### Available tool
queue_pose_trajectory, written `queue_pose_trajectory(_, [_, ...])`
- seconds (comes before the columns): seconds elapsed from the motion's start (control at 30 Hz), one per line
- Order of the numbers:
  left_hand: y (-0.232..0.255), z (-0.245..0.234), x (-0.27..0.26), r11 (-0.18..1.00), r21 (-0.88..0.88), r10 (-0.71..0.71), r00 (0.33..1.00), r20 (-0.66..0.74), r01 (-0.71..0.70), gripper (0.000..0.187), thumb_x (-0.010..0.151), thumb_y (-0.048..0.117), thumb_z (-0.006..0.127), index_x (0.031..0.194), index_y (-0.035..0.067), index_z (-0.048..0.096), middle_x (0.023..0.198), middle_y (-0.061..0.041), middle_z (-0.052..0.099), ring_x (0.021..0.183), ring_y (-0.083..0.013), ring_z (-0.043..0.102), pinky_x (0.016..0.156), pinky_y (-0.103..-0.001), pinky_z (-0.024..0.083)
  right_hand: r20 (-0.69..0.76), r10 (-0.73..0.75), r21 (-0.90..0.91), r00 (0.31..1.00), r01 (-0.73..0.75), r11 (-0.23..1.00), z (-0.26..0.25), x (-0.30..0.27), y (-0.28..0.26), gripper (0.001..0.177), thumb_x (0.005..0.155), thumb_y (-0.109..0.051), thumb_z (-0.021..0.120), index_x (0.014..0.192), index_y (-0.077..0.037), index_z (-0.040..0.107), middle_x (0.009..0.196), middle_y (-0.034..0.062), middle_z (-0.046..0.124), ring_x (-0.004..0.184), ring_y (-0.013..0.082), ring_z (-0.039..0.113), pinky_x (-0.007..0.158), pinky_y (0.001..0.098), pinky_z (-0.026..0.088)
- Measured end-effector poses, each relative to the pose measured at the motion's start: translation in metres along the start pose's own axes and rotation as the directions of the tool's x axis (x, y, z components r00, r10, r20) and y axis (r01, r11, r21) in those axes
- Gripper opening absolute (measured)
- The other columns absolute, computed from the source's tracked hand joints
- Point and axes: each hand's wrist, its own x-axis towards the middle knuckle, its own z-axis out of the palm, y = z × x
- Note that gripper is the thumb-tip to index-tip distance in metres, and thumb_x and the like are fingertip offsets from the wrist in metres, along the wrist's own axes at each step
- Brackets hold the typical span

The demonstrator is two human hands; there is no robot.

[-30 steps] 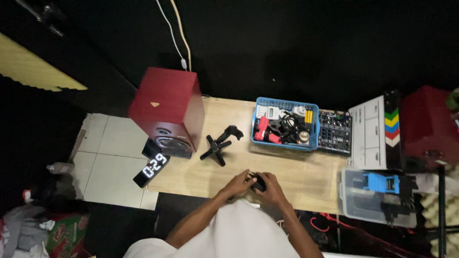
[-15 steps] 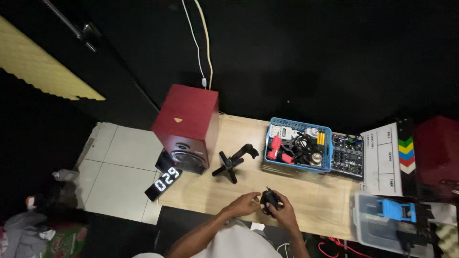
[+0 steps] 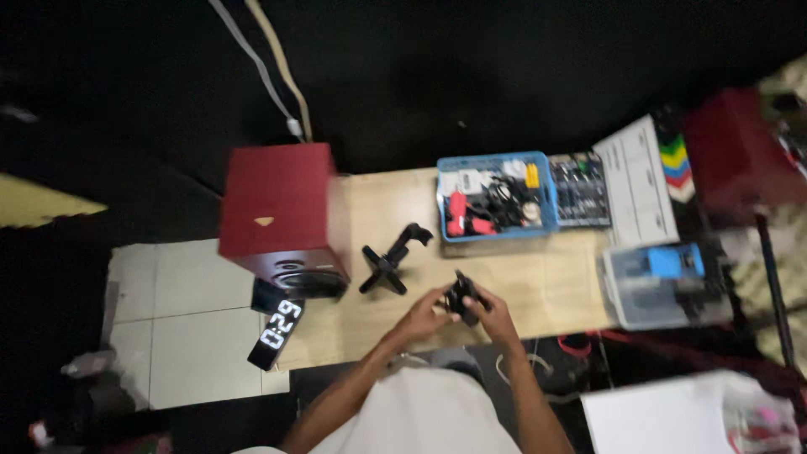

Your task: The person picks up a small blue component, places it into a clear plastic container, and then removes a small black electronic device and its cable to connect a plug into the device by hand.

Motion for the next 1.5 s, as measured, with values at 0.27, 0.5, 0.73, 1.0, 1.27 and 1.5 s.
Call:
queue_pose_trajectory(0.27, [0.067, -0.01, 0.009, 0.934, 0.242, 0.272, 0.962, -0.009, -0.262, 0.069, 0.065, 0.014, 0.071, 0.124, 0.008, 0.037, 0.107, -0.011, 0.045, 0.092, -0.021, 0.049, 0.068, -0.028, 0.044, -0.06, 0.082, 0.309, 0.995, -0.059, 0.949, -0.009, -0.001, -0.019, 0.028, 0.086, -0.02, 0.047, 0.097, 0.004, 0.055, 0.08, 0.0036, 0.054, 0.069, 0.0085, 0.048, 0.06, 0.0222, 0.039])
queue_pose_trajectory(0.5, [0.106, 0.003, 0.019, 0.892, 0.364, 0.331, 0.936, -0.122, -0.268, 0.067, 0.063, 0.023, 0.072, 0.12, 0.006, 0.044, 0.101, -0.007, 0.049, 0.082, -0.0193, 0.053, 0.071, -0.031, 0.042, -0.048, 0.129, 0.614, 0.99, -0.073, 0.786, -0.014, 0.006, -0.039, 0.036, 0.088, -0.027, 0.038, 0.101, 0.003, 0.052, 0.084, 0.0076, 0.058, 0.068, 0.0107, 0.051, 0.057, 0.0216, 0.041])
queue_pose_trajectory(0.73, [0.139, 0.014, 0.034, 0.849, 0.486, 0.335, 0.923, -0.186, -0.21, 0.061, 0.056, 0.032, 0.075, 0.109, 0.012, 0.052, 0.1, -0.008, 0.048, 0.086, -0.0226, 0.05, 0.077, -0.036, 0.039, 0.016, 0.052, 0.764, 0.999, -0.046, 0.644, -0.02, 0.016, -0.029, 0.039, 0.096, -0.028, 0.037, 0.113, 0.006, 0.044, 0.094, 0.013, 0.056, 0.08, 0.0169, 0.055, 0.063, 0.0252, 0.044])
queue_pose_trajectory(1.0, [0.144, 0.021, 0.052, 0.812, 0.497, 0.458, 0.862, -0.218, -0.306, 0.061, 0.051, 0.032, 0.076, 0.106, 0.015, 0.056, 0.101, -0.009, 0.045, 0.093, -0.0244, 0.045, 0.08, -0.037, 0.037, 0.108, -0.226, 0.756, 0.968, 0.068, 0.651, -0.03, 0.014, -0.057, 0.055, 0.083, -0.038, 0.043, 0.118, 0.004, 0.036, 0.111, 0.0144, 0.051, 0.096, 0.0242, 0.055, 0.079, 0.0323, 0.046])
queue_pose_trajectory(1.27, [0.158, 0.017, 0.053, 0.816, 0.457, 0.432, 0.899, -0.077, -0.353, 0.061, 0.054, 0.027, 0.075, 0.11, 0.014, 0.055, 0.098, -0.008, 0.046, 0.09, -0.0239, 0.045, 0.079, -0.035, 0.04, 0.091, -0.117, 0.647, 0.989, 0.03, 0.762, -0.04, 0.016, -0.065, 0.056, 0.08, -0.026, 0.057, 0.119, 0.006, 0.034, 0.107, 0.0163, 0.049, 0.094, 0.0253, 0.054, 0.082, 0.035, 0.045])
queue_pose_trajectory(1.5, [0.159, 0.017, 0.053, 0.835, 0.399, 0.427, 0.903, -0.038, -0.378, 0.052, 0.065, 0.017, 0.071, 0.111, 0.005, 0.047, 0.108, -0.011, 0.045, 0.097, -0.0268, 0.048, 0.081, -0.033, 0.042, 0.105, -0.18, 0.668, 0.978, 0.065, 0.741, -0.044, 0.008, -0.082, 0.057, 0.079, -0.029, 0.056, 0.119, 0.005, 0.034, 0.105, 0.0158, 0.051, 0.093, 0.0256, 0.054, 0.082, 0.0351, 0.044])
